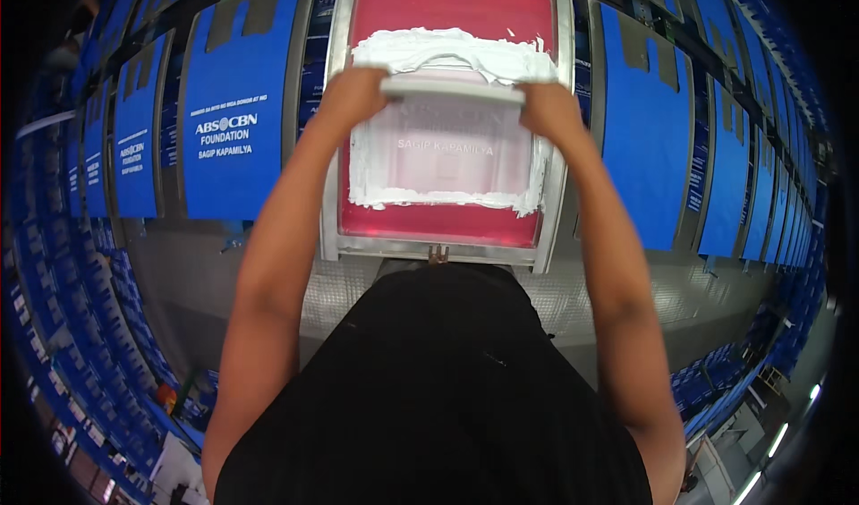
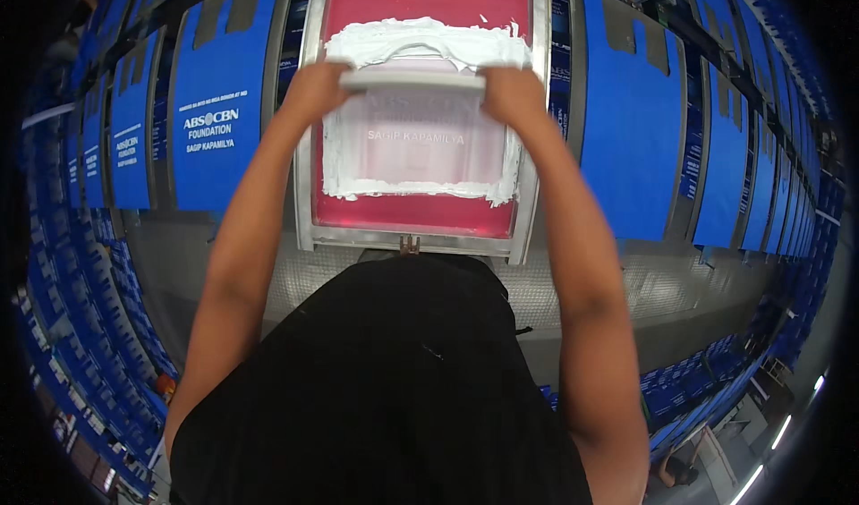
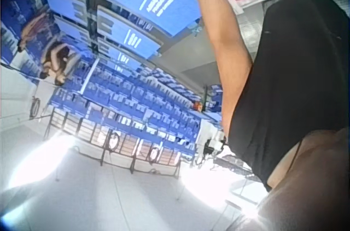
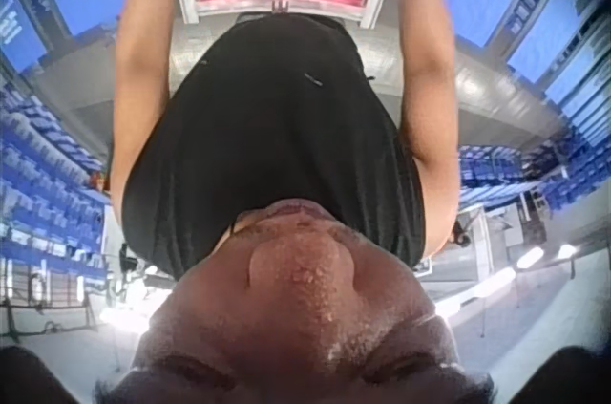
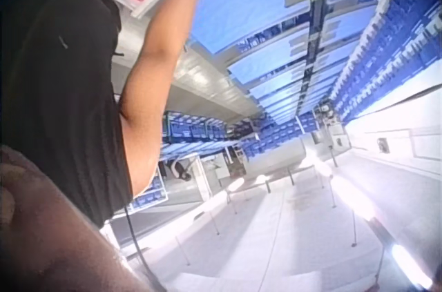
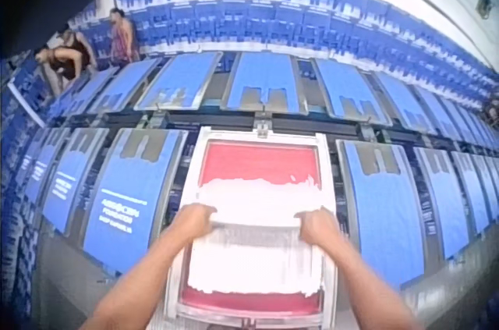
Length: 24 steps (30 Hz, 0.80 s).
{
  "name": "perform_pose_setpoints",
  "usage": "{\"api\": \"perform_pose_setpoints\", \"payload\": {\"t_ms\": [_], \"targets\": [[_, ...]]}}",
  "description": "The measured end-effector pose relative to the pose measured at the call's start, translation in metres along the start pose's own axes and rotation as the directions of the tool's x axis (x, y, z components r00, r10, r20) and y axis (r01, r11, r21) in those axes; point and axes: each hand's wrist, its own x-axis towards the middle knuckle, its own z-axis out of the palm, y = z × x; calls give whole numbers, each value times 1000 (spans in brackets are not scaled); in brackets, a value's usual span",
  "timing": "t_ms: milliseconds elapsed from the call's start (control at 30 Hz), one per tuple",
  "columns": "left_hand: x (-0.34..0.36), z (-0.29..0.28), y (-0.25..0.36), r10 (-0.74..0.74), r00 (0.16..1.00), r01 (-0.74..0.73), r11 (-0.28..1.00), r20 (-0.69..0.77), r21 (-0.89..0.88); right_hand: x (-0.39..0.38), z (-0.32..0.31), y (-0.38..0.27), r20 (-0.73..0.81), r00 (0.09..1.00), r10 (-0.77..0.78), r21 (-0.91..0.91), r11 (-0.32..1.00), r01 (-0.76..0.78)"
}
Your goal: The person uses a squeegee to spread white ink evenly across a screen printing frame held in a vertical position. The person repeatedly moves the squeegee back and forth to ensure the ink covers the entire mesh area of the frame.
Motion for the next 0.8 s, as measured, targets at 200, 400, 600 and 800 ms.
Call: {"api": "perform_pose_setpoints", "payload": {"t_ms": [200,400,600,800], "targets": [[-184,63,34,153,972,-185,966,-179,-179,-169,56,-44,49,999,19,124,992,-25],[-1,25,-5,17,995,-12,999,-95,51,3,40,8,-43,999,-5,-95,995,1],[-34,-13,21,-76,986,79,997,146,-15,-32,0,-10,114,993,37,0,999,-38],[-166,55,35,115,984,-134,982,-139,-132,-158,61,-38,0,1000,6,83,997,-6]]}}
